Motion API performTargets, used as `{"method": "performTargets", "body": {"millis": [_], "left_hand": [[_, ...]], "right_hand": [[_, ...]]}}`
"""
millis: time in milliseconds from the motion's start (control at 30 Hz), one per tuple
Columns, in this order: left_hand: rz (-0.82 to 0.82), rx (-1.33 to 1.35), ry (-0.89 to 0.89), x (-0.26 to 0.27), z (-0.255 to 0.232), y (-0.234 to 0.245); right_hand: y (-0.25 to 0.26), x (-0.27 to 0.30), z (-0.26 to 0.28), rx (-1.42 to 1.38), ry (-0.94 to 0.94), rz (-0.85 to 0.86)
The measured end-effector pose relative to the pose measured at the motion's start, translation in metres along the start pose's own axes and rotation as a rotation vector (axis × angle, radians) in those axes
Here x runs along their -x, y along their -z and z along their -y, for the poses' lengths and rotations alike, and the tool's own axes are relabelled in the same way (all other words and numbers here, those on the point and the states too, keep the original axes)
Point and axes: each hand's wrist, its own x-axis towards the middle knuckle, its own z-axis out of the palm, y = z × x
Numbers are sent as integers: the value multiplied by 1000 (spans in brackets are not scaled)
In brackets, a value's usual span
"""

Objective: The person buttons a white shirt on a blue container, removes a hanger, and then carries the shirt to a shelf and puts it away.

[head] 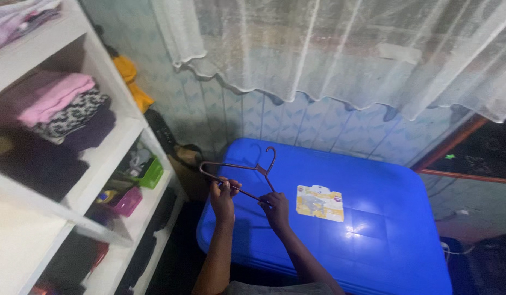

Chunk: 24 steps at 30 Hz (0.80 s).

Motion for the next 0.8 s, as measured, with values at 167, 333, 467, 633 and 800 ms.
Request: {"method": "performTargets", "body": {"millis": [167, 333, 467, 633, 800], "left_hand": [[1, 10, -5, 11, -28, 33], [51, -36, -75, 22, -52, 64], [191, -54, -128, 39, -73, 91], [258, -22, -179, 61, -106, 112], [96, -77, -193, 56, -113, 143]], "right_hand": [[-23, 9, 18, -40, 1, 88], [-43, 14, 8, 15, 59, -154], [-54, 1, -7, -521, -198, -41], [-61, -21, 21, -909, -398, 120], [-58, -44, 57, -906, -263, 150]]}}
